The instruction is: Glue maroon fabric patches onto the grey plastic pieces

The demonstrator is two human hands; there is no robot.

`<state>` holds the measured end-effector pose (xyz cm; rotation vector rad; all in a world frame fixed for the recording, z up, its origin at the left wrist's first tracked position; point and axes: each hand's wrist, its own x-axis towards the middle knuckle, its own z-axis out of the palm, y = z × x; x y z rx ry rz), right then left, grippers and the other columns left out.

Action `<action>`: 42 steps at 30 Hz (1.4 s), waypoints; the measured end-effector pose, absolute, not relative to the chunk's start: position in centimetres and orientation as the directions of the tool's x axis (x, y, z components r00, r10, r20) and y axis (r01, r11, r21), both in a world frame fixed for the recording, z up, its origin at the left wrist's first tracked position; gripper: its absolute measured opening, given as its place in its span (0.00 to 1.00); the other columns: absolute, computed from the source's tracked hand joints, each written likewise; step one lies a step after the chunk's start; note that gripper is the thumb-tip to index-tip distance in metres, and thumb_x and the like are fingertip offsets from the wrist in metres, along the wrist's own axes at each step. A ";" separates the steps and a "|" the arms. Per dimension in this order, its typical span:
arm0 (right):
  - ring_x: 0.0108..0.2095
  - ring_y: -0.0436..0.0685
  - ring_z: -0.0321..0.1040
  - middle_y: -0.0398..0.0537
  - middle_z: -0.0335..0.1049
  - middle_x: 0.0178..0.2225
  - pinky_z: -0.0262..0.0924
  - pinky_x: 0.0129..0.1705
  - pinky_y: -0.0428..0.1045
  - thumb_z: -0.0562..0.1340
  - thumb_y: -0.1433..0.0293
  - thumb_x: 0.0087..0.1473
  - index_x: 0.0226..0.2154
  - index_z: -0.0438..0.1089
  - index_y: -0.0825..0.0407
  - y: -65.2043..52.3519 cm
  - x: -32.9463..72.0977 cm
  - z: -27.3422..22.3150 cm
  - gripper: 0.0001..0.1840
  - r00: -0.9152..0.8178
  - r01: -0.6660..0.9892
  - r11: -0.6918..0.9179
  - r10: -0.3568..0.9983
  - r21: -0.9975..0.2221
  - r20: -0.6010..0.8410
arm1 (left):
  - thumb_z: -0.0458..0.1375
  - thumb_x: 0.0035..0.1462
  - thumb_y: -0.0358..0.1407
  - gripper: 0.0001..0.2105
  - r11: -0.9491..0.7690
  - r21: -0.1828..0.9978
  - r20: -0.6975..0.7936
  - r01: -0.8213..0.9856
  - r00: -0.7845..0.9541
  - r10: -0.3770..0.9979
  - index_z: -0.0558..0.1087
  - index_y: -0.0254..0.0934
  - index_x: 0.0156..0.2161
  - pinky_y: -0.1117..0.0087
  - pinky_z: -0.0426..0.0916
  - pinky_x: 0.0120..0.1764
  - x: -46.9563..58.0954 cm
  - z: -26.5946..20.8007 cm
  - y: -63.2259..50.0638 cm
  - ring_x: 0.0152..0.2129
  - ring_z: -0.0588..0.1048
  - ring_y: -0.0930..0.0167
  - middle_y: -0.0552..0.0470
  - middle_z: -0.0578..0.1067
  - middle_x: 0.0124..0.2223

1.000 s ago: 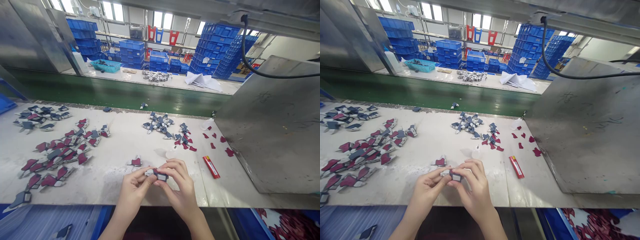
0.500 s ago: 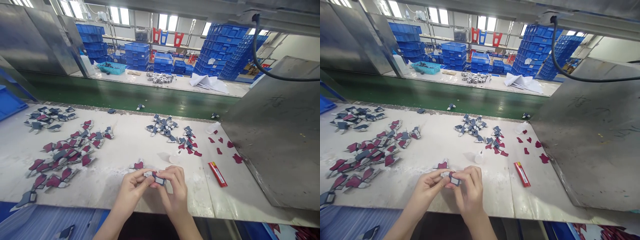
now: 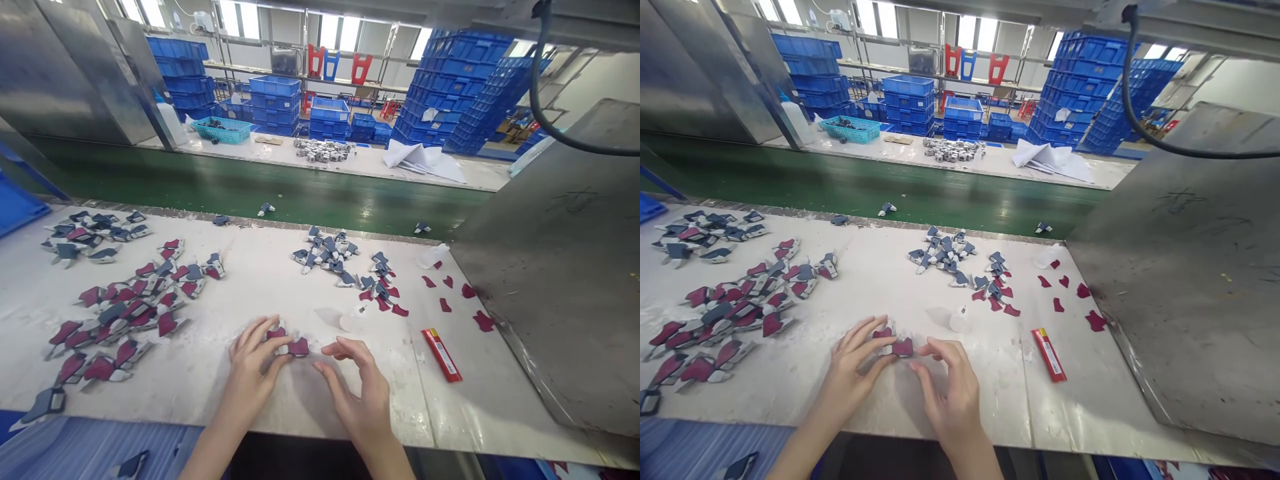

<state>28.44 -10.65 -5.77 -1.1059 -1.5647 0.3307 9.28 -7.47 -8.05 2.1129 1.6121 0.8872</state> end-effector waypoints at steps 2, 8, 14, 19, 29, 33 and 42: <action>0.36 0.53 0.70 0.46 0.73 0.36 0.69 0.33 0.51 0.62 0.82 0.55 0.53 0.61 0.49 -10.8 29.7 -5.2 0.25 0.055 0.492 0.536 0.767 -0.686 0.639 | 0.60 0.59 0.35 0.15 -0.323 0.559 0.267 0.764 0.203 0.942 0.75 0.49 0.51 0.42 0.63 0.53 8.9 -8.2 -7.2 0.57 0.67 0.53 0.47 0.72 0.59; 0.27 0.51 0.70 0.42 0.74 0.33 0.69 0.28 0.49 0.66 0.78 0.53 0.45 0.68 0.48 -9.5 36.5 -2.3 0.18 0.117 0.700 0.459 0.682 -0.547 0.722 | 0.61 0.59 0.36 0.17 -0.524 0.492 0.316 0.696 0.418 0.852 0.73 0.47 0.54 0.50 0.65 0.56 9.4 -7.2 -6.1 0.60 0.62 0.55 0.43 0.64 0.64; 0.37 0.58 0.73 0.47 0.74 0.38 0.70 0.35 0.52 0.63 0.63 0.56 0.46 0.70 0.48 -2.0 44.6 1.5 0.14 0.406 0.777 0.118 0.656 -0.618 0.636 | 0.59 0.61 0.35 0.11 -0.622 0.422 0.378 0.659 0.496 0.782 0.77 0.45 0.48 0.56 0.72 0.51 8.0 -7.1 -4.6 0.52 0.72 0.58 0.47 0.78 0.51; 0.42 0.60 0.71 0.53 0.75 0.40 0.65 0.46 0.56 0.61 0.67 0.54 0.43 0.71 0.54 7.7 50.5 1.6 0.14 0.412 0.853 -0.176 0.804 -0.491 0.428 | 0.54 0.62 0.31 0.17 -0.622 0.167 0.582 0.765 0.433 0.689 0.73 0.48 0.55 0.52 0.71 0.51 1.6 -9.1 -3.4 0.55 0.72 0.55 0.49 0.78 0.52; 0.46 0.69 0.63 0.58 0.67 0.40 0.59 0.41 0.57 0.64 0.81 0.39 0.48 0.72 0.51 18.4 53.0 0.0 0.30 0.386 0.901 -0.294 0.879 -0.318 0.280 | 0.56 0.57 0.40 0.10 -0.538 -0.101 0.554 0.837 0.496 0.668 0.81 0.47 0.38 0.53 0.72 0.46 -2.0 -5.9 -0.8 0.48 0.76 0.51 0.46 0.79 0.51; 0.48 0.71 0.62 0.58 0.65 0.41 0.59 0.41 0.58 0.60 0.83 0.40 0.51 0.70 0.50 16.8 54.9 -0.2 0.34 0.344 0.920 -0.246 0.882 -0.306 0.323 | 0.56 0.59 0.47 0.15 -0.420 0.082 0.485 0.904 0.331 0.809 0.80 0.44 0.41 0.57 0.70 0.49 -0.1 -1.0 6.4 0.47 0.76 0.55 0.46 0.81 0.47; 0.53 0.66 0.60 0.57 0.53 0.58 0.64 0.46 0.57 0.63 0.71 0.46 0.60 0.59 0.47 9.2 55.7 -2.3 0.38 0.373 0.913 -0.149 0.683 -0.380 0.628 | 0.59 0.62 0.40 0.17 -0.067 0.282 0.209 0.957 0.007 0.978 0.71 0.32 0.52 0.55 0.71 0.46 3.0 3.1 25.5 0.44 0.75 0.60 0.44 0.74 0.50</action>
